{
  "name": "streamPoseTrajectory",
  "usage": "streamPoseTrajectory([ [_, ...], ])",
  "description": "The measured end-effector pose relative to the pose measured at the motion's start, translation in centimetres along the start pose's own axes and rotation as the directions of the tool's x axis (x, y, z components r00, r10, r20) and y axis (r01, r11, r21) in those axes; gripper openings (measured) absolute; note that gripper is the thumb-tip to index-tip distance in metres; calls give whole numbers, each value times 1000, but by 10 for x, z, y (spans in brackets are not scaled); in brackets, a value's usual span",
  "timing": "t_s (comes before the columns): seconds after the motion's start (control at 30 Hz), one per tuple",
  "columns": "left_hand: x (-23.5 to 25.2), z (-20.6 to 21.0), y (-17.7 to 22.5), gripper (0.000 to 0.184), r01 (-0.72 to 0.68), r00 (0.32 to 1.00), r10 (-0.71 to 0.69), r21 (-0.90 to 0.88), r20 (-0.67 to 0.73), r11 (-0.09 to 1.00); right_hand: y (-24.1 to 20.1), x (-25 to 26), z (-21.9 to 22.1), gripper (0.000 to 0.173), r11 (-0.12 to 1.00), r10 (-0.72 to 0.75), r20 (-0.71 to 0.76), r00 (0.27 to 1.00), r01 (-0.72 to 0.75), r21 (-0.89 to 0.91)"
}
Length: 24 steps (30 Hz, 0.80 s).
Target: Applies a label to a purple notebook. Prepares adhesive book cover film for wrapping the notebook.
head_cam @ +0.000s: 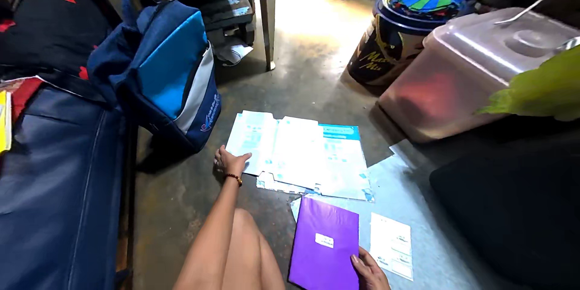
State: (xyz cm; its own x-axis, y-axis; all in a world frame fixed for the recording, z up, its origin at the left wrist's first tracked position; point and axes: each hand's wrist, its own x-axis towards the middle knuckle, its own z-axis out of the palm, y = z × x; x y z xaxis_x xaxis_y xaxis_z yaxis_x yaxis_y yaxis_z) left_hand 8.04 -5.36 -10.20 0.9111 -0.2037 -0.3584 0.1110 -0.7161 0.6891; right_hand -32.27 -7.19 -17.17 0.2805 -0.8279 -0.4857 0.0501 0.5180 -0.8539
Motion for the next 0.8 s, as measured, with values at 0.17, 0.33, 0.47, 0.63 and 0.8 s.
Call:
streamPoseTrajectory([
  [0.17, 25, 3, -4, 106, 10, 995, -47, 360, 94, 933, 1, 1, -7, 30, 1000, -4, 18, 1000, 4, 27],
  [0.33, 32, 8, -4, 88, 49, 992, -86, 361, 87, 931, 0, 0, -3, 30, 999, 11, -30, 999, -9, 48],
  [0.47, 31, 13, 6, 70, 66, 991, -109, 434, 73, 898, 2, 3, -4, 37, 1000, -7, -87, 996, 5, -20],
  [0.63, 28, 5, 1, 71, -68, 989, 45, 159, 143, 985, -6, -7, -7, 52, 998, -17, -37, 999, 15, -57],
  [0.8, 4, -4, 9, 48, 40, 953, 64, -333, 296, 942, -10, -17, -13, 45, 979, -96, -59, 994, 105, 176],
])
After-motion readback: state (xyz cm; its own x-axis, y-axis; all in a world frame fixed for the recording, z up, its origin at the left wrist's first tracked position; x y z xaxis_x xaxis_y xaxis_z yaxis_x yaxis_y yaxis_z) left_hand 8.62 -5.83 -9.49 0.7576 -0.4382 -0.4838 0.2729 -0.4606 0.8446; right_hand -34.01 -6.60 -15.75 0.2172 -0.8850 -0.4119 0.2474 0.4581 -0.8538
